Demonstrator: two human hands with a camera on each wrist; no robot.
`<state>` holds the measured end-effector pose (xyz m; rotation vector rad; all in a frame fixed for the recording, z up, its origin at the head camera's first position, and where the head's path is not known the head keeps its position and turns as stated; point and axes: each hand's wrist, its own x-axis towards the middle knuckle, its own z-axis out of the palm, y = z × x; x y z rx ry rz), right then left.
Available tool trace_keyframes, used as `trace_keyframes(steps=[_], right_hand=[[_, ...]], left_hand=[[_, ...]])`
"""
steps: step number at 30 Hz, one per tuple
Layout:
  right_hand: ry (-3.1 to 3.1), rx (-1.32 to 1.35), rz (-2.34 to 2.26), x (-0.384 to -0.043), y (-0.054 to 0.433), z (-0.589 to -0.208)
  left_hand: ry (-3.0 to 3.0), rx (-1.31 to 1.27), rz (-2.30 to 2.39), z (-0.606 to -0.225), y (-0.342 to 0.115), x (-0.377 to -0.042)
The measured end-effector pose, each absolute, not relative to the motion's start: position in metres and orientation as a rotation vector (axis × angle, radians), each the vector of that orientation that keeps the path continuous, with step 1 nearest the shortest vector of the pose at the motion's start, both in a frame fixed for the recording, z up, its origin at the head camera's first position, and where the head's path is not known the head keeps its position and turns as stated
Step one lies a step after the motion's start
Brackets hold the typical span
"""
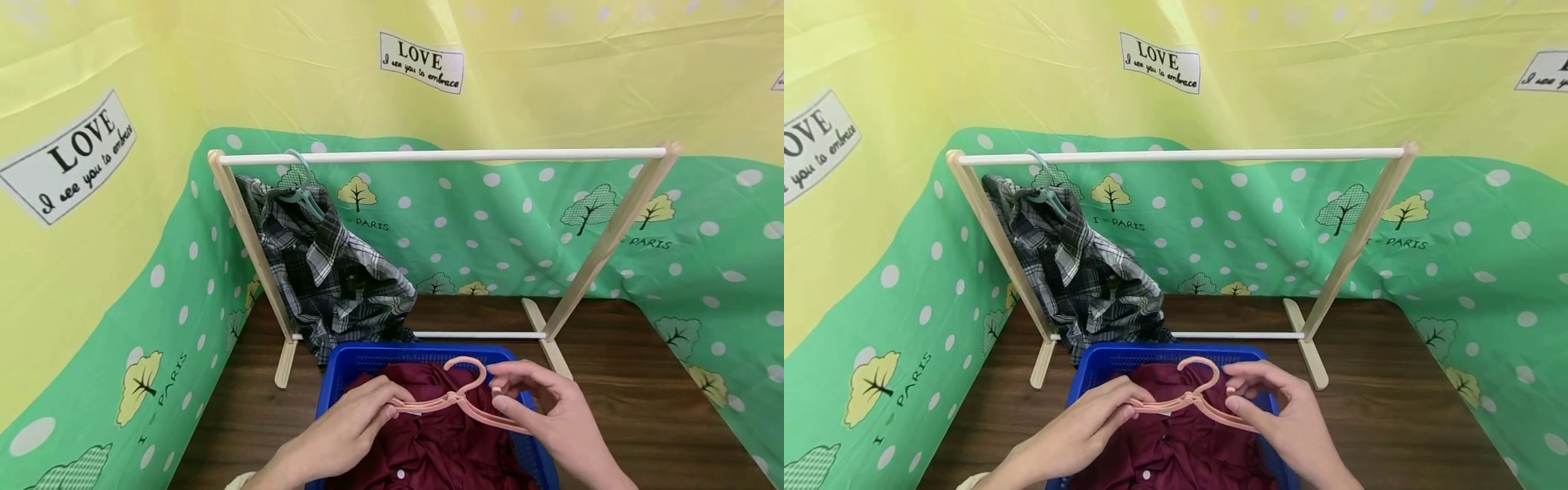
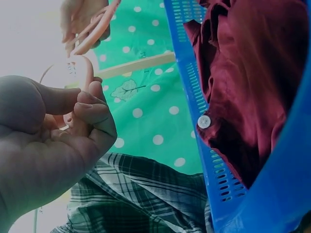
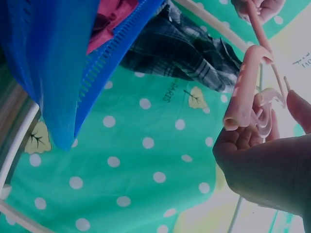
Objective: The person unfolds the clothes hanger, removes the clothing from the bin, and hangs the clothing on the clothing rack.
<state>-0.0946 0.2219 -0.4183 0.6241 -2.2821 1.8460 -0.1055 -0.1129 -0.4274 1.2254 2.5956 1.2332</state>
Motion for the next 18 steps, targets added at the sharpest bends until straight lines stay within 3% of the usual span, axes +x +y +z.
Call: trace_keyframes(steps=[18], right_hand=[[-2.210, 0.516, 1.896, -0.092, 0.238, -0.420]], left_hand=[[2.692, 1.195, 1.268, -0.434, -0.118, -0.108]])
